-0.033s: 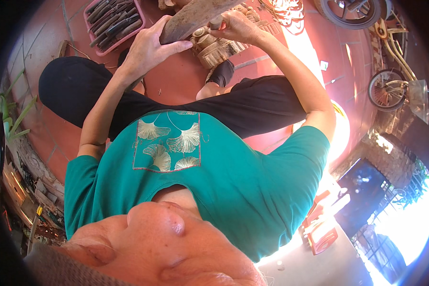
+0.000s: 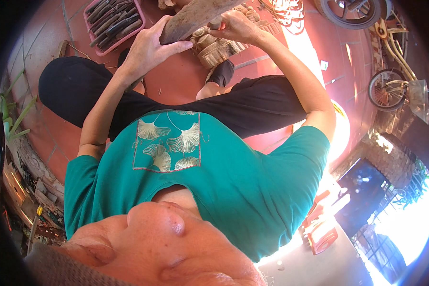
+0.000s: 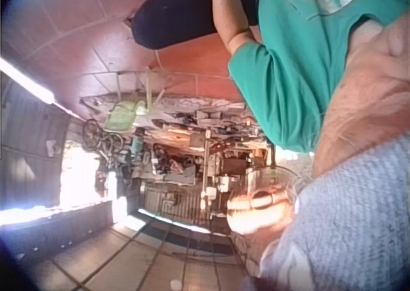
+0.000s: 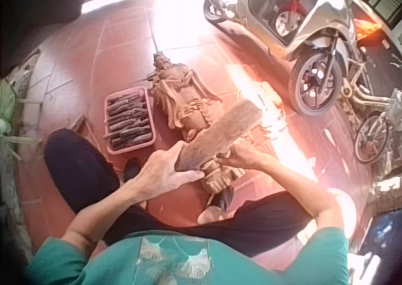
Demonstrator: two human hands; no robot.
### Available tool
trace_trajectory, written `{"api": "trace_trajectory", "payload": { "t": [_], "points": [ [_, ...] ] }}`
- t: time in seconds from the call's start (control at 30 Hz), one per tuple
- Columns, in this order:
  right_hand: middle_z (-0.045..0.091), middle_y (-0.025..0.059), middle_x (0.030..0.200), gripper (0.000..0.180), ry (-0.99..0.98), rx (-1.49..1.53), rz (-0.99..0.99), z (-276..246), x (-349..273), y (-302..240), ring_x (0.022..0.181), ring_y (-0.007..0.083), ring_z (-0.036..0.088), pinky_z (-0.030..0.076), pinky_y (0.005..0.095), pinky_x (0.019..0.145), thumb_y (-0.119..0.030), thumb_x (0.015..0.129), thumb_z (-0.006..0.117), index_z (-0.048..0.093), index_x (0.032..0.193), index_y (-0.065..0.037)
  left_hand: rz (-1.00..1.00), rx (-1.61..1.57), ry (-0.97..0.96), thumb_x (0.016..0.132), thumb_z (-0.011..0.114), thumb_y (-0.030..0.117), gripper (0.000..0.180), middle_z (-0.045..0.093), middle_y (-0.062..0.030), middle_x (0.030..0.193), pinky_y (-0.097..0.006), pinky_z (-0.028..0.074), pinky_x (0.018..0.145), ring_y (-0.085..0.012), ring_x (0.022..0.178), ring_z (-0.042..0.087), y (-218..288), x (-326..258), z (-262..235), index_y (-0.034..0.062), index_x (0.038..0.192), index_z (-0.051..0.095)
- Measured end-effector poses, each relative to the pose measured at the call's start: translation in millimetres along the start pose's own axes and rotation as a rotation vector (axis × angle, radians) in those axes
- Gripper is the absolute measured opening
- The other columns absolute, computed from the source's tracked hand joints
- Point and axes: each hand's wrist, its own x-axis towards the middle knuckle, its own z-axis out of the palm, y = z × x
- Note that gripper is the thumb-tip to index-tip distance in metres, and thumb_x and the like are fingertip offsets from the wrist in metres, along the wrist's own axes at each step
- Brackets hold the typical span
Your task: The person sits on the floor and carves a wooden object using a chisel and mallet. They repeatedly strike the chisel to shape the wood, occasionally adjusting the object's position.
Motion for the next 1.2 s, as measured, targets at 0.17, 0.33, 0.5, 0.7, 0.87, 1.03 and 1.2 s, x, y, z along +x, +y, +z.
{"api": "trace_trajectory", "payload": {
  "t": [0.17,0.33,0.5,0.7,0.87,1.03,1.2],
  "points": [
    [0.064,0.0144,0.126,0.051,-0.068,-0.157,-0.085,13.1,-10.9,35.3,0.117,0.0320,0.059,0.048,0.0459,0.098,-0.029,0.089,0.077,0.061,0.133,-0.009,-0.115,0.114,-0.161,0.088,0.078,0.043,0.058,0.070,-0.0205,0.085,-0.041,0.053,0.071,-0.0342,0.076,0.071,-5.4,3.2,6.7,0.0022,0.123,0.057],
    [0.065,0.0168,0.126,0.049,-0.173,-0.295,-0.131,4.0,-1.3,22.8,0.117,0.0340,0.060,0.048,0.0472,0.101,-0.026,0.090,0.075,0.061,0.133,-0.008,-0.045,0.063,-0.070,0.087,0.076,0.047,0.062,0.071,-0.0262,0.082,-0.051,0.055,0.074,-0.0441,0.078,0.071,-5.3,0.8,8.6,0.0009,0.124,0.056],
    [0.064,0.0147,0.109,0.034,-0.043,0.074,-0.001,2.6,1.2,10.5,0.101,0.0306,0.060,0.049,0.0422,0.089,-0.026,0.090,0.075,0.065,0.116,-0.007,-0.106,0.104,-0.130,0.087,0.077,0.047,0.063,0.071,-0.0260,0.083,-0.051,0.055,0.075,-0.0445,0.079,0.071,-0.9,1.2,9.3,0.0000,0.122,0.056],
    [0.065,0.0112,0.077,0.026,-0.057,0.049,0.025,9.7,4.9,2.9,0.073,0.0288,0.064,0.052,0.0384,0.067,-0.029,0.088,0.078,0.068,0.086,-0.004,-0.092,0.090,-0.055,0.088,0.077,0.045,0.058,0.069,-0.0209,0.085,-0.042,0.053,0.073,-0.0340,0.077,0.071,-12.4,1.1,9.0,0.0027,0.123,0.058],
    [0.067,0.0158,0.075,0.033,-0.223,-0.071,0.139,2.5,12.8,-9.8,0.071,0.0329,0.068,0.053,0.0418,0.066,-0.032,0.088,0.078,0.068,0.080,-0.002,-0.110,0.046,-0.077,0.087,0.077,0.047,0.062,0.072,-0.0255,0.087,-0.050,0.055,0.078,-0.0432,0.084,0.072,-7.4,-0.1,0.3,-0.0004,0.122,0.057],
    [0.067,0.0167,0.074,0.036,-0.102,-0.009,0.039,22.0,7.3,17.6,0.070,0.0333,0.068,0.053,0.0429,0.066,-0.034,0.087,0.078,0.066,0.078,-0.002,-0.045,0.033,-0.034,0.087,0.077,0.047,0.062,0.072,-0.0247,0.085,-0.049,0.055,0.077,-0.0429,0.080,0.072,-9.2,-0.7,5.1,0.0000,0.123,0.057],
    [0.067,0.0142,0.080,0.027,-0.136,-0.028,0.042,13.7,10.5,5.7,0.077,0.0314,0.068,0.053,0.0423,0.069,-0.027,0.086,0.078,0.067,0.085,-0.003,-0.067,-0.067,0.012,0.087,0.077,0.045,0.061,0.072,-0.0238,0.083,-0.049,0.055,0.075,-0.0423,0.079,0.072,-8.2,-5.1,9.0,0.0009,0.123,0.057]
  ]
}}
